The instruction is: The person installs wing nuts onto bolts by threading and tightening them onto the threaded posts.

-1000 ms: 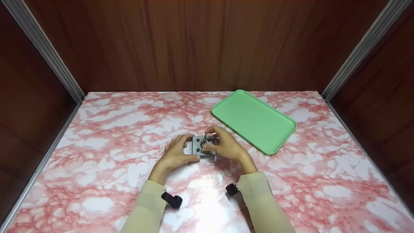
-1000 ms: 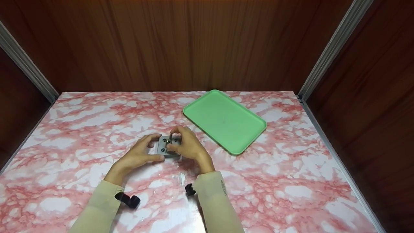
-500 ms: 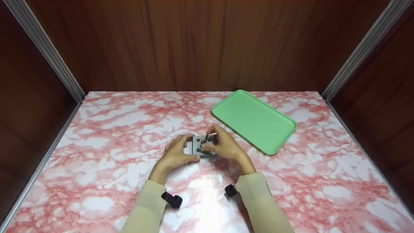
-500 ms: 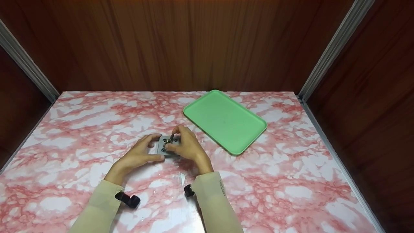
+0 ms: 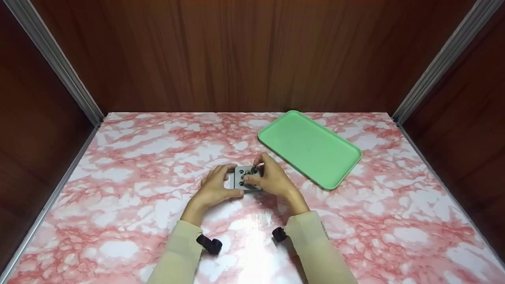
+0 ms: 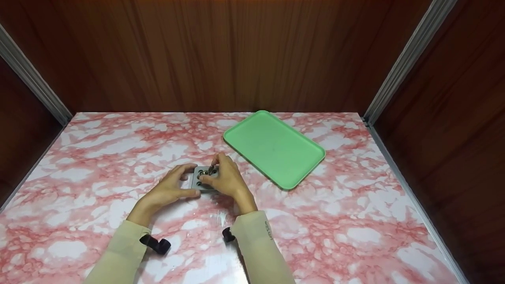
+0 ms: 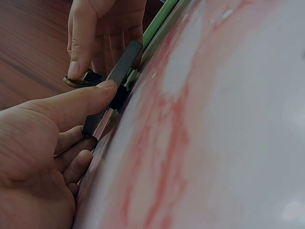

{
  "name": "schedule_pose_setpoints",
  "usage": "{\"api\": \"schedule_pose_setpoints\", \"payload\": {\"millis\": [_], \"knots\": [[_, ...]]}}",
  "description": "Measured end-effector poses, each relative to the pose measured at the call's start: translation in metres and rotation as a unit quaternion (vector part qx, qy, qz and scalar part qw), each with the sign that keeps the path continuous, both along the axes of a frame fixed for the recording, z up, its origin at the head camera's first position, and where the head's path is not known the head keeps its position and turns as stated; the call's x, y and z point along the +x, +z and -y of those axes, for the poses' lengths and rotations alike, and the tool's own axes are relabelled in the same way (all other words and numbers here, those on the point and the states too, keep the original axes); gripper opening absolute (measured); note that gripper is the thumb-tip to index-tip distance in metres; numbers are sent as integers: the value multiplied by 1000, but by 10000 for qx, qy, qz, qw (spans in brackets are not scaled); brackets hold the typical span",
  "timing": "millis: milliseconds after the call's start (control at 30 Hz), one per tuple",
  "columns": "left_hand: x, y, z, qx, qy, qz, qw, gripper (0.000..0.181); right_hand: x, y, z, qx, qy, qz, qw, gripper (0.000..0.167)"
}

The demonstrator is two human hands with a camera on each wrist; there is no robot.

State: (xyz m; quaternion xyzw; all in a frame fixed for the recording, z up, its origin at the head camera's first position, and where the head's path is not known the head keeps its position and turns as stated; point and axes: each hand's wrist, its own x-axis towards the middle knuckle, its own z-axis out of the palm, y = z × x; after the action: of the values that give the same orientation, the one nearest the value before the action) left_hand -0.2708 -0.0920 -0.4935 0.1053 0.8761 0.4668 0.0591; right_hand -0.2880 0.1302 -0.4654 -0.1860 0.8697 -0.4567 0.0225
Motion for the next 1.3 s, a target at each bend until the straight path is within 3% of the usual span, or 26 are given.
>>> {"api": "schedule_pose_setpoints", "payload": {"millis": [800,1000,1300], "knots": [[1,0,0,-88,-31,-38,9999,92,3,-3,12,266,-726,-155,9969,36],[0,-1,0,17,-32,28,10000,91,2,-3,10,289,-610,-76,9977,32],[0,0,0,-52,2,-19,10000,90,-1,2,-1,-166,-202,281,9993,15]]}}
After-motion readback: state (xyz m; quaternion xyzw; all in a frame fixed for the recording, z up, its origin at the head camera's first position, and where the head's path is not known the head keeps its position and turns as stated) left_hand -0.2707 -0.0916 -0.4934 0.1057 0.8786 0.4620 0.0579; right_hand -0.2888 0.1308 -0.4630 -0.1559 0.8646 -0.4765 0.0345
